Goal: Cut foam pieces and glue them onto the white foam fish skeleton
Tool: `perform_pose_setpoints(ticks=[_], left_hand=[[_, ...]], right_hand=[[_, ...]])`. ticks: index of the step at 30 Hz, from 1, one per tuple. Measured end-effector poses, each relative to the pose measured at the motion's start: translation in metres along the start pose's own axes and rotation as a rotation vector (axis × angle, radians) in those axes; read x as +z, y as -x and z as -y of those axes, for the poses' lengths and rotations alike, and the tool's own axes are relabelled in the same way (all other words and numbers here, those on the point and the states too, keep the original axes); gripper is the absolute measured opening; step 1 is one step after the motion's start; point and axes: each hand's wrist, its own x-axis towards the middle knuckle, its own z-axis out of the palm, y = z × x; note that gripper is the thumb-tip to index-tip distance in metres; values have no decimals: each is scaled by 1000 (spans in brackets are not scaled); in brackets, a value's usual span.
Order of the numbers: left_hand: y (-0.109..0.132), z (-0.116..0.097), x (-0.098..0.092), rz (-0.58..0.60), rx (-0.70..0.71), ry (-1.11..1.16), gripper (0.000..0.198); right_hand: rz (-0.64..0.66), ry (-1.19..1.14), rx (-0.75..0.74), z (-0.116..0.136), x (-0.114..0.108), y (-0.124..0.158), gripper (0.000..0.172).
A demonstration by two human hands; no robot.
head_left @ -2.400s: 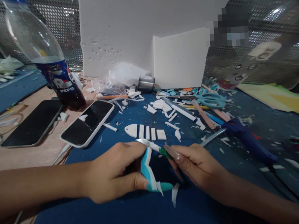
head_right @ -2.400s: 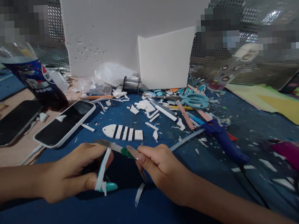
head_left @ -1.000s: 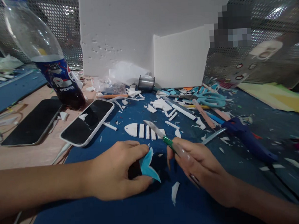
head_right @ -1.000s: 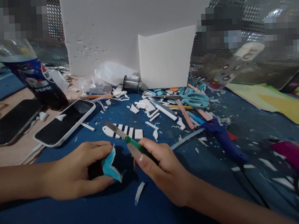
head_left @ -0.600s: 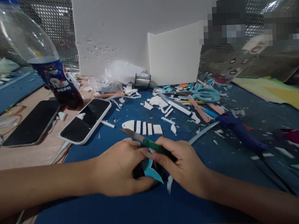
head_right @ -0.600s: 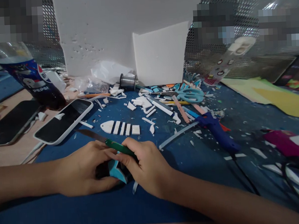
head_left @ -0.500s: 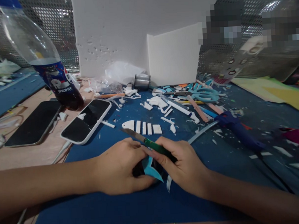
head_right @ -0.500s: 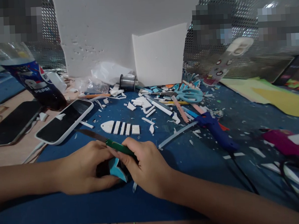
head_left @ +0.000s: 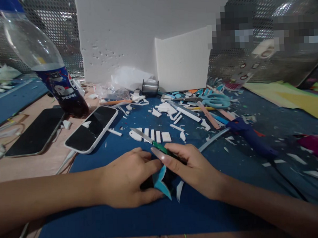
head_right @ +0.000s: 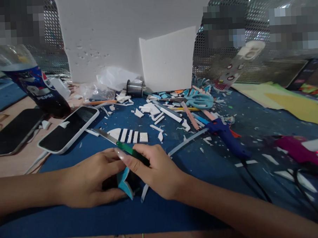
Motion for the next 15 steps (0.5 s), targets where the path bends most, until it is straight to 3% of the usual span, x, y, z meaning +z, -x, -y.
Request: perform_pose_setpoints(ticks=[7,10,15], left_hand=[[1,0,1,56,34,-20,19],[1,-1,-1,68,18,-25,21],[1,-4,-6,-12,-65,78,20]], right_hand=[[112,-362,55,-1,6,-4,29],[22,-390,48,0,5,-1,31],[-195,-198,9,3,-8,5,20]])
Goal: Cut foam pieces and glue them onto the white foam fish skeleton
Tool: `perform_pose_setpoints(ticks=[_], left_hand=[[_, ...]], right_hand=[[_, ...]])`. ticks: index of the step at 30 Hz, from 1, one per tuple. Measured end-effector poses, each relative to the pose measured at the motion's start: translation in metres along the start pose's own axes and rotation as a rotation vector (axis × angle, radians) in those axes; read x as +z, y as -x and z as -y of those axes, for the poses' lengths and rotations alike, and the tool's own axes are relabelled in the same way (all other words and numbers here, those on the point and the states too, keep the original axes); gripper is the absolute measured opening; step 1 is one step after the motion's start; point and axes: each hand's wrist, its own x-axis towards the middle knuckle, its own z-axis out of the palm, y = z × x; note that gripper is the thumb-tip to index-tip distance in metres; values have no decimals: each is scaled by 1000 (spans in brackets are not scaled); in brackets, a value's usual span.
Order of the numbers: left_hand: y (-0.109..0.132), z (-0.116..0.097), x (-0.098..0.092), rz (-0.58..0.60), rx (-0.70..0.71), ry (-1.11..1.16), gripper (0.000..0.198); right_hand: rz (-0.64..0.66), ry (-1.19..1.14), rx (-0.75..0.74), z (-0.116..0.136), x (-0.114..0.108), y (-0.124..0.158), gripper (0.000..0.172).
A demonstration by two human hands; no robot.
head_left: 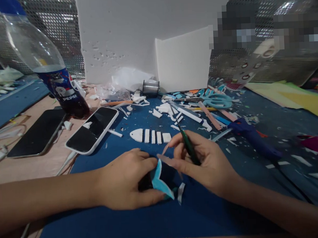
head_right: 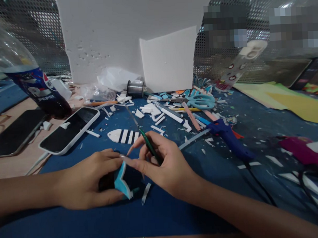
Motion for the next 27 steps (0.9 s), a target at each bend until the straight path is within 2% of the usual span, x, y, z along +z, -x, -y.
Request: perform_pose_setpoints(ticks=[5,9,10,15,19,27], left_hand=[[1,2,-2,-56,-110,81,26],[3,7,-3,-72,-155,164,27],[3,8,-3,-62,-159,190,26],[5,10,-7,-19,-78,347,26],[6,11,-8,-21,-17,419,23],[6,11,-9,-49,3,401,20]], right_hand=[[21,138,-63,-9,-9,-1,32],[50,245,-98,-12,-12,-1,16],[71,261,-110,-12,-13,-1,17],[212,313,-164,-14,-19,-2,40],[164,499,-194,-16,-18,-4,36],[192,565,-242,-17,-16,-4,33]])
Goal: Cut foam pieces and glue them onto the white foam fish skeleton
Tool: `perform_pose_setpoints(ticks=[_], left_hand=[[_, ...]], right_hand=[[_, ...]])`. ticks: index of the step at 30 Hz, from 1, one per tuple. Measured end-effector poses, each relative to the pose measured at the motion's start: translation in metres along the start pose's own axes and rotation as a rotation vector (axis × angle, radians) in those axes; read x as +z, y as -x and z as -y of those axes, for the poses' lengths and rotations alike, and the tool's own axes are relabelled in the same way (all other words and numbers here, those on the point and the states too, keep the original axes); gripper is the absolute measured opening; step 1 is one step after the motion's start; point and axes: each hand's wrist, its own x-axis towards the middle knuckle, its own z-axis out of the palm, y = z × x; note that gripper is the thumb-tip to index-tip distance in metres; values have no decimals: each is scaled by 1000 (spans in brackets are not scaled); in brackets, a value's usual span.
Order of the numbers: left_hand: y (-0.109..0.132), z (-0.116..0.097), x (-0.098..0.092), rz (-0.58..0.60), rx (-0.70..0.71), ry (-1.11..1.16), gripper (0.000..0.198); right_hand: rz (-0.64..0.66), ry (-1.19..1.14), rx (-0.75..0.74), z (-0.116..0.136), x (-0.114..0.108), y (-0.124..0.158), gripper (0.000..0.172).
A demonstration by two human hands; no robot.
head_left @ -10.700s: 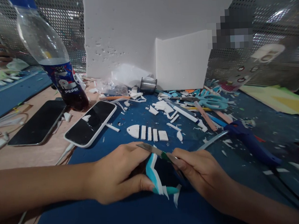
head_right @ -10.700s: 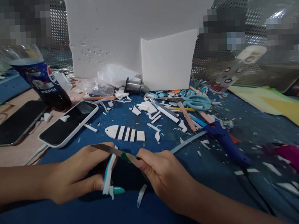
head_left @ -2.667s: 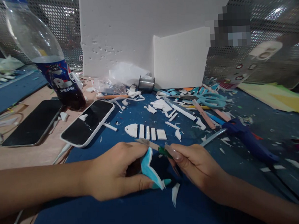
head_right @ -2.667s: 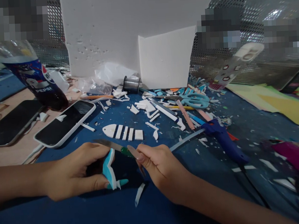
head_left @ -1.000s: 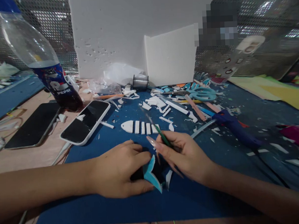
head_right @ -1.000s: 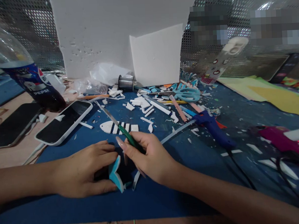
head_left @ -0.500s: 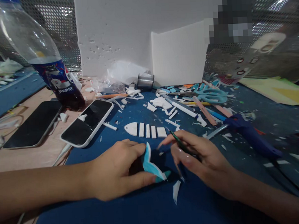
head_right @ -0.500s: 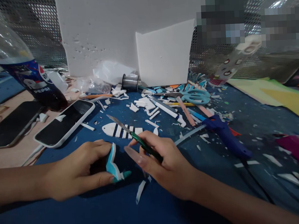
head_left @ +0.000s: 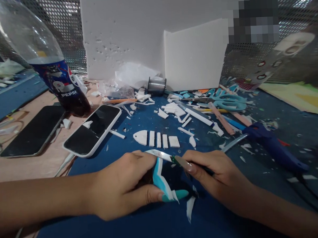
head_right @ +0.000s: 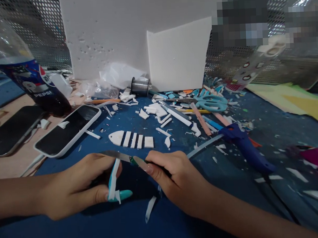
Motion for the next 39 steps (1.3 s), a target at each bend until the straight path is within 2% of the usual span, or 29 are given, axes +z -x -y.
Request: perform_pose_setpoints(ticks=[21,25,39], left_hand=[[0,0,0,-5,-3,-6,31],[-1,-1,1,25,-10,-20,30],[-2,-1,1,20,46,36,38]], right_hand=[[38,-12,7,0,0,1,32],[36,-10,-3,1,1,1,33],[42,-5,-38,-1,1,2,31]])
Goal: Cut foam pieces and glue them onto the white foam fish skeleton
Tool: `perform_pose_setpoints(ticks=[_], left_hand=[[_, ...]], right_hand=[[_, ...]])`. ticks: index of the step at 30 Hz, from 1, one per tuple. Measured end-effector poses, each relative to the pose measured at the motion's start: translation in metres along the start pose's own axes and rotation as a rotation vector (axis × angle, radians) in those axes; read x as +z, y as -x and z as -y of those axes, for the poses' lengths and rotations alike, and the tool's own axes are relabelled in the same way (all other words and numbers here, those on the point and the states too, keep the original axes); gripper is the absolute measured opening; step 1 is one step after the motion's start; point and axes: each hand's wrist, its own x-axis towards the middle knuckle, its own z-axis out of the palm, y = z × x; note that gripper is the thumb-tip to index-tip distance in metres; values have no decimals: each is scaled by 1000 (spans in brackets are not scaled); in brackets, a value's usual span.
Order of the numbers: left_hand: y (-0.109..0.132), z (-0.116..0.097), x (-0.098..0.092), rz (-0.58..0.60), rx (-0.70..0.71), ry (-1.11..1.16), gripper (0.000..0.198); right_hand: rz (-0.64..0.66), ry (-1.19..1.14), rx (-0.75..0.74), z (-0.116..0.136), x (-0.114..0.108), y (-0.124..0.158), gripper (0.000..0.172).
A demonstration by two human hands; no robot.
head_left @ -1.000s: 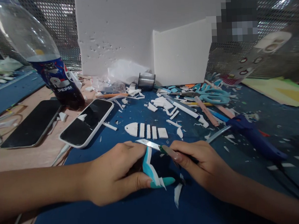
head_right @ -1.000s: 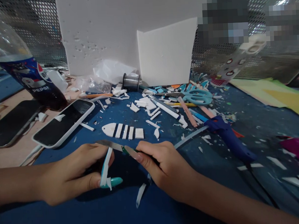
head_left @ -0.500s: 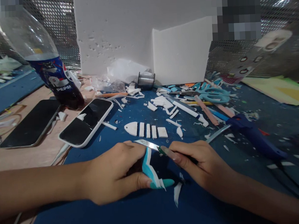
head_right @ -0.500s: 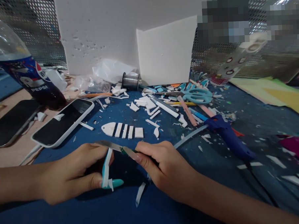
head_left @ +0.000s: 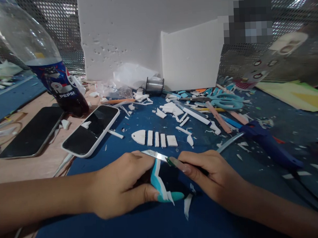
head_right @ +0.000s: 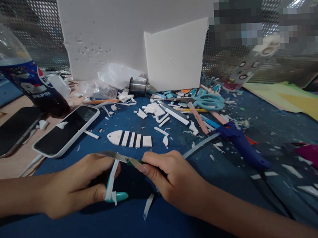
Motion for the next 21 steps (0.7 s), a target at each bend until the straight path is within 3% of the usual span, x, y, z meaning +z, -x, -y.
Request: perform_pose_setpoints(ticks=[5,14,21], left_hand=[[0,0,-1,41,-17,19,31],[1,1,1,-60,35,-35,22],[1,3,2,-27,18,-121,21]], right_hand=[[4,5,-5,0,2,0,31],[-7,-28,-36,3,2,1,30],[-62,-54,-19,5,4,2,31]])
